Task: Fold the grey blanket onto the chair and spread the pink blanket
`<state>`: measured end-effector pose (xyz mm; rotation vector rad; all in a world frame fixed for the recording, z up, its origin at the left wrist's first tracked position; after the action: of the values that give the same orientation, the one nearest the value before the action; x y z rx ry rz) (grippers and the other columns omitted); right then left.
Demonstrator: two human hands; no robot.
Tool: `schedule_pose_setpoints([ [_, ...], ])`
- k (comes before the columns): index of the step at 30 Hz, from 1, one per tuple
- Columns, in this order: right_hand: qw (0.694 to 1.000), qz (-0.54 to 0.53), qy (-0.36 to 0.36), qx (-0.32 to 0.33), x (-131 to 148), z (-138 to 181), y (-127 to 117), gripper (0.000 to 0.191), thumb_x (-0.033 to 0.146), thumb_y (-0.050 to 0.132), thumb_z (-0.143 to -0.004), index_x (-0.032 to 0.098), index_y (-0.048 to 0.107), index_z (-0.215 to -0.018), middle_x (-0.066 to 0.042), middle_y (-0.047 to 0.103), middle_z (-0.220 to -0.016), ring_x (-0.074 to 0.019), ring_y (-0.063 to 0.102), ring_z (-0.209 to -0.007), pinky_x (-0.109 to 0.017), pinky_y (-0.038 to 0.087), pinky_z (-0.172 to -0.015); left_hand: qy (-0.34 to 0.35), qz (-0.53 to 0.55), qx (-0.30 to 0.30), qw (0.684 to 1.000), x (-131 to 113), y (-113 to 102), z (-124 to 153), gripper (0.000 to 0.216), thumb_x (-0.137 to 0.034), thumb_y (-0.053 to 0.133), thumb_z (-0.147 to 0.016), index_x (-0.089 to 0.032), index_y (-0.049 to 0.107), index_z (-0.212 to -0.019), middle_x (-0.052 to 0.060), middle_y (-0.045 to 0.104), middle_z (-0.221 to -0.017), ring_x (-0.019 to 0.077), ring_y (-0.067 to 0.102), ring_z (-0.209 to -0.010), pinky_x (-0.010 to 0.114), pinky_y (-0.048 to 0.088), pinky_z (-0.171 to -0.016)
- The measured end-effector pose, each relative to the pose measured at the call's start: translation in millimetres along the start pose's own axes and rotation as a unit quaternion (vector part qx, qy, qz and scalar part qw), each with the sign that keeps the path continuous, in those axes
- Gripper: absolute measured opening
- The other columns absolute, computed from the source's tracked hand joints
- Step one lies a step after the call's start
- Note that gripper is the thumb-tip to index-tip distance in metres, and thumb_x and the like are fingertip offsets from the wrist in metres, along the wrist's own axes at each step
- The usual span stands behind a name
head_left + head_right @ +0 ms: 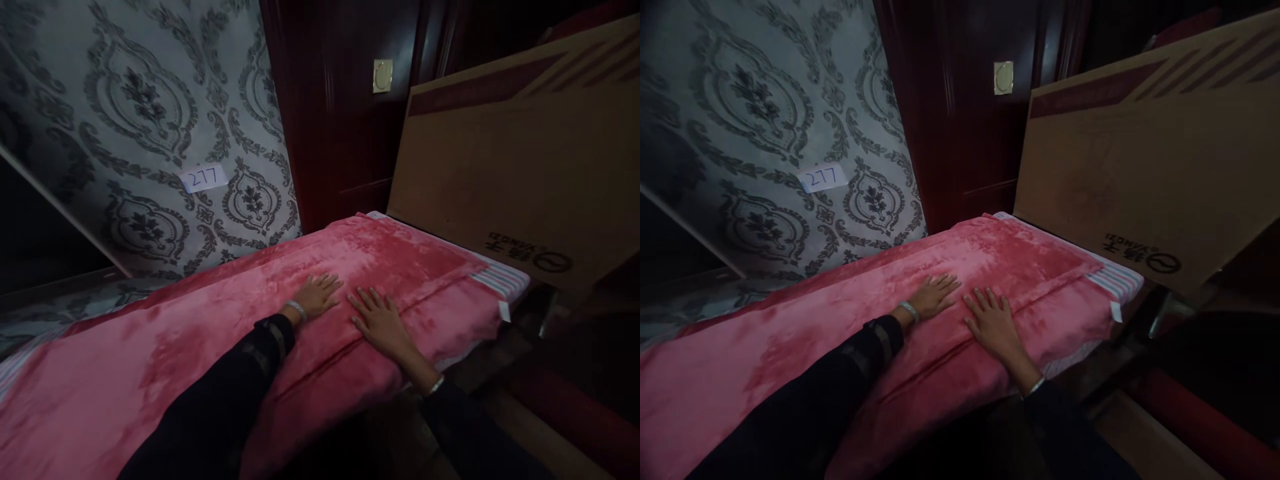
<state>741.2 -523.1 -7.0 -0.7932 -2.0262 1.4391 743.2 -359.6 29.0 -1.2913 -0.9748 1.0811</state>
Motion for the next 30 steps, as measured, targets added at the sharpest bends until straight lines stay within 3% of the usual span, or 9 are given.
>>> schedule_pose_setpoints([
  [2, 1.000, -0.009, 0.003, -0.003, -1.7, -0.5, 1.2, 0.054, 0.047, 0.042, -0.104, 0.031, 0.045, -0.156, -0.008, 0.037, -0.163, -0.0354, 0.032, -0.150, -0.062, 0.025, -0.118, -0.032, -0.011, 0.015, 0.999, 34.8, -3.4, -0.1, 0.058, -0.048, 0.036, -0.104, -0.031, 0.033, -0.160, 0.005, 0.026, -0.170, 0.0256, 0.019, -0.158, 0.057, 0.012, -0.127],
  [5, 1.000, -0.024, 0.002, -0.002, -3.0, -0.8, 4.4, 0.054, 0.047, 0.043, -0.104, 0.032, 0.045, -0.156, -0.007, 0.036, -0.163, -0.0355, 0.031, -0.150, -0.063, 0.025, -0.118, -0.174, -0.020, 0.026, 0.984, 100.6, -17.0, 5.5, 0.056, -0.045, 0.041, -0.103, -0.032, 0.038, -0.157, 0.005, 0.031, -0.168, 0.0255, 0.025, -0.156, 0.053, 0.020, -0.125],
  [9, 0.999, -0.036, 0.004, -0.005, -1.4, 1.4, 6.8, 0.054, 0.048, 0.043, -0.103, 0.032, 0.045, -0.155, -0.008, 0.036, -0.163, -0.0362, 0.031, -0.150, -0.064, 0.026, -0.118, -0.291, -0.036, -0.003, 0.956, 150.4, -39.5, 6.8, 0.063, -0.048, 0.033, -0.103, -0.014, 0.039, -0.156, 0.021, 0.036, -0.163, 0.0394, 0.033, -0.150, 0.064, 0.033, -0.115],
  [12, 0.999, -0.052, 0.000, -0.007, -3.7, 0.8, 2.4, 0.054, 0.049, 0.044, -0.103, 0.031, 0.048, -0.154, -0.008, 0.038, -0.162, -0.0368, 0.033, -0.149, -0.065, 0.028, -0.117, -0.276, -0.043, -0.016, 0.960, 136.8, -45.4, -19.6, 0.069, -0.051, 0.031, -0.103, -0.010, 0.034, -0.157, 0.023, 0.031, -0.165, 0.0390, 0.027, -0.152, 0.064, 0.029, -0.117],
  [17, 0.997, -0.059, 0.005, -0.057, -44.5, -15.7, -19.0, 0.049, 0.043, 0.035, -0.106, 0.027, 0.057, -0.147, -0.009, 0.055, -0.150, -0.0302, 0.046, -0.141, -0.057, 0.034, -0.116, -0.013, 0.019, 0.043, 0.999, 29.8, -20.5, -95.6, 0.059, -0.052, 0.030, -0.104, -0.033, 0.031, -0.160, 0.002, 0.023, -0.171, 0.0248, 0.016, -0.158, 0.056, 0.015, -0.126],
  [19, 0.994, -0.014, 0.049, -0.093, -70.6, -22.0, -21.8, 0.053, 0.046, 0.038, -0.104, 0.023, 0.055, -0.149, -0.012, 0.050, -0.154, -0.0344, 0.041, -0.144, -0.060, 0.032, -0.116, 0.065, 0.044, 0.050, 0.996, -7.4, -9.4, -116.7, 0.060, -0.053, 0.025, -0.104, -0.034, 0.029, -0.160, 0.002, 0.024, -0.170, 0.0256, 0.015, -0.159, 0.061, 0.013, -0.125],
  [21, 0.992, 0.029, 0.071, -0.097, -87.1, -25.0, -14.0, 0.058, 0.051, 0.041, -0.102, 0.023, 0.051, -0.152, -0.013, 0.042, -0.160, -0.0382, 0.035, -0.147, -0.064, 0.032, -0.113, 0.093, 0.037, 0.031, 0.995, -24.7, -2.5, -133.7, 0.062, -0.056, 0.025, -0.103, -0.033, 0.028, -0.161, 0.004, 0.022, -0.171, 0.0264, 0.014, -0.159, 0.062, 0.009, -0.125],
  [24, 0.993, 0.058, 0.068, -0.075, -93.6, -23.7, 4.4, 0.058, 0.054, 0.040, -0.103, 0.029, 0.047, -0.155, -0.010, 0.038, -0.162, -0.0382, 0.036, -0.146, -0.065, 0.032, -0.112, 0.088, 0.006, 0.013, 0.996, -13.4, 2.1, -153.8, 0.065, -0.057, 0.030, -0.102, -0.031, 0.028, -0.161, 0.005, 0.020, -0.171, 0.0275, 0.012, -0.159, 0.062, 0.006, -0.125],
  [30, 0.995, 0.044, 0.074, -0.049, -91.4, -21.0, 9.8, 0.061, 0.058, 0.036, -0.103, 0.029, 0.045, -0.156, -0.010, 0.035, -0.164, -0.0397, 0.033, -0.148, -0.066, 0.031, -0.113, -0.147, -0.002, 0.010, 0.989, 103.2, -11.3, -167.3, 0.061, -0.050, 0.030, -0.104, -0.029, 0.029, -0.161, 0.005, 0.022, -0.171, 0.0303, 0.018, -0.157, 0.062, 0.014, -0.124],
])
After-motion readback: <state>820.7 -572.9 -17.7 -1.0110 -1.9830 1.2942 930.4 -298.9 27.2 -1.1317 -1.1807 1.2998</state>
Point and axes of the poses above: each hand's wrist, its own z-axis away from the middle knuckle, its own y-axis out of the palm, x = y × z, the point moved 7 cm from there along -z, towards the middle knuckle
